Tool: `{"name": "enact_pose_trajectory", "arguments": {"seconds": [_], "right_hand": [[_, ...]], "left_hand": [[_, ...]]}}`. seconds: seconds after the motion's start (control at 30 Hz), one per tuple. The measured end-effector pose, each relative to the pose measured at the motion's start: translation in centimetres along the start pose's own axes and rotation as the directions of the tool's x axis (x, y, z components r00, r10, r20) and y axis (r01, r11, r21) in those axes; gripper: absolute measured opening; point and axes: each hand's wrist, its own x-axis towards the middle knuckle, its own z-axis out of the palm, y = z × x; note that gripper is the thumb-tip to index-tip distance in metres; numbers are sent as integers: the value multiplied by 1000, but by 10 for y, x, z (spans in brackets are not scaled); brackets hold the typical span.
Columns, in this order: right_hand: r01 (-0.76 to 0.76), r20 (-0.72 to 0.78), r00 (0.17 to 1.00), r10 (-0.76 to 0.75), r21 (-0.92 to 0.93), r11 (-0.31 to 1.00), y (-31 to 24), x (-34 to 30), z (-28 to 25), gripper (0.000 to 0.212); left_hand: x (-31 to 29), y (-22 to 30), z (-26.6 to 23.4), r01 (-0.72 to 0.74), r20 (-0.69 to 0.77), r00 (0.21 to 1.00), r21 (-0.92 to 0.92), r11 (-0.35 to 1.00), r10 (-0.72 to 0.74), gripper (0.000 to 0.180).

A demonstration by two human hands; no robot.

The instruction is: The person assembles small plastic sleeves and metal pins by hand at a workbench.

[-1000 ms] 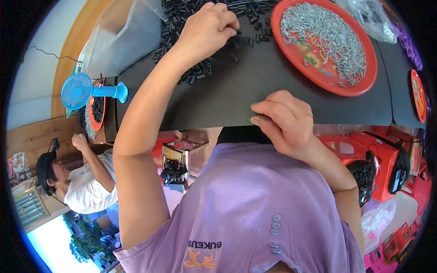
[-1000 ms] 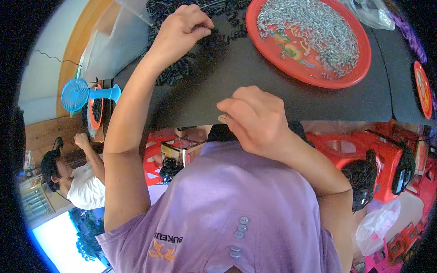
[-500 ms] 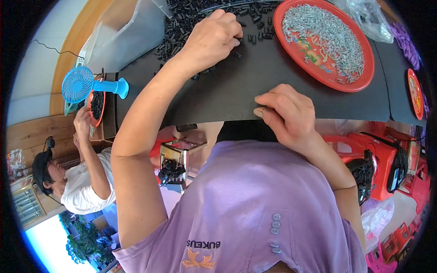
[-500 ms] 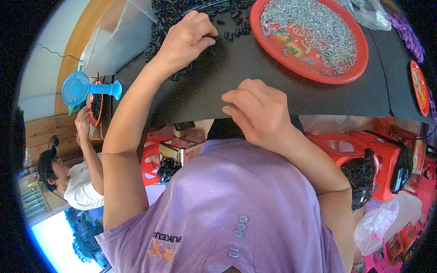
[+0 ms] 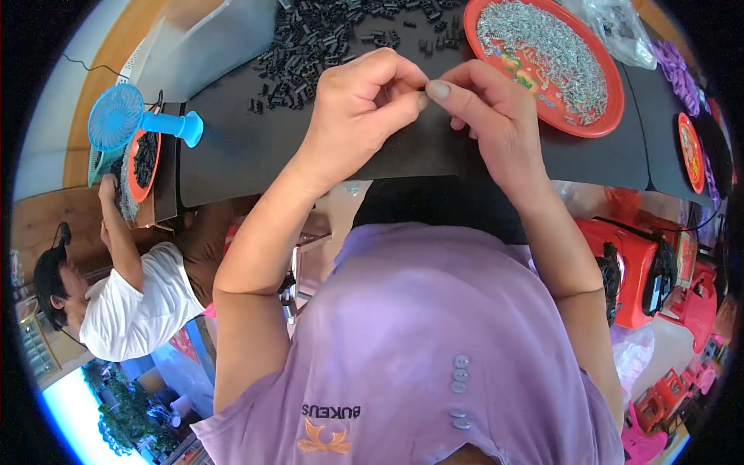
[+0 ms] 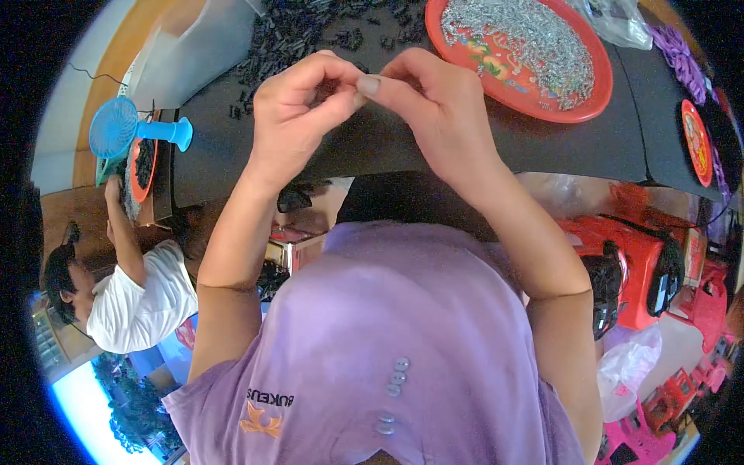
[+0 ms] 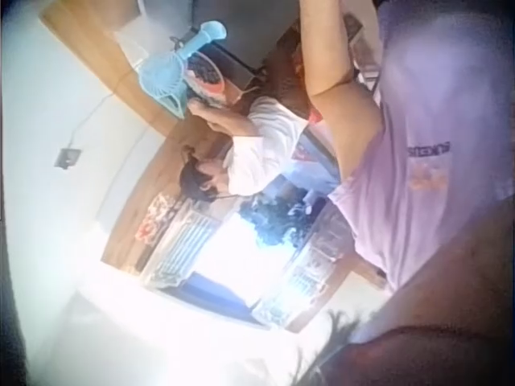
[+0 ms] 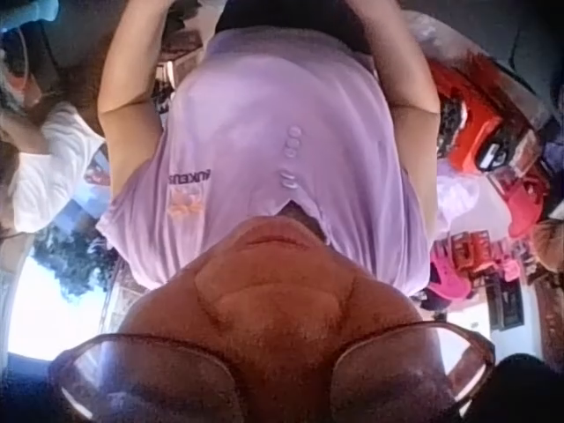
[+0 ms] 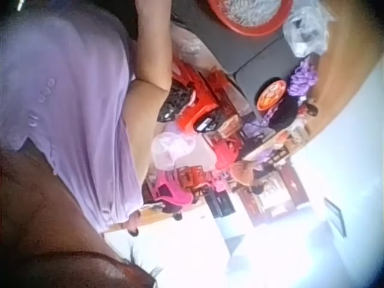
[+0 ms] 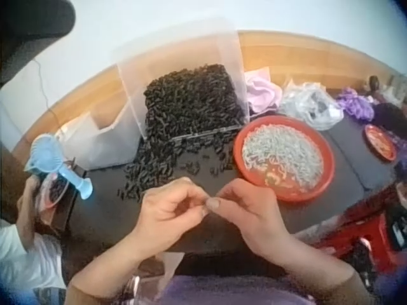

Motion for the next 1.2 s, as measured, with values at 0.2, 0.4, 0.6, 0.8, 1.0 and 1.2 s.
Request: {"name": "enact_pose_trajectory", "arguments": {"seconds": [0.2,0.4,0.6,0.8,1.0,1.2], "right_hand": [[-102,63,994,93,159,982,2,0,11,21],[-352,158,935,316,497,793,-1,-9,19,17],[-425,246,902,355,647,633,0,-15,22,16],[-114,71,992,100,216,970,-2,-21,8,10],[360,148,843,-517,-870,338,-9,-10,-53,19],[350,162,914,-373,-779,521,3,-10,-72,17]], "left_hand": [[-8,-8,2,-103,-92,990,0,995,102,11],[-24,-8,12,-60,-246,969,-236,970,0,18],[-27,0,24,-80,-326,944,-340,937,-38,17],[-26,-4,16,-42,-346,931,-415,909,-115,11],[-28,-12,20,105,-240,940,-472,875,-242,14],[-27,-12,26,139,-200,947,-457,879,-253,13]]}}
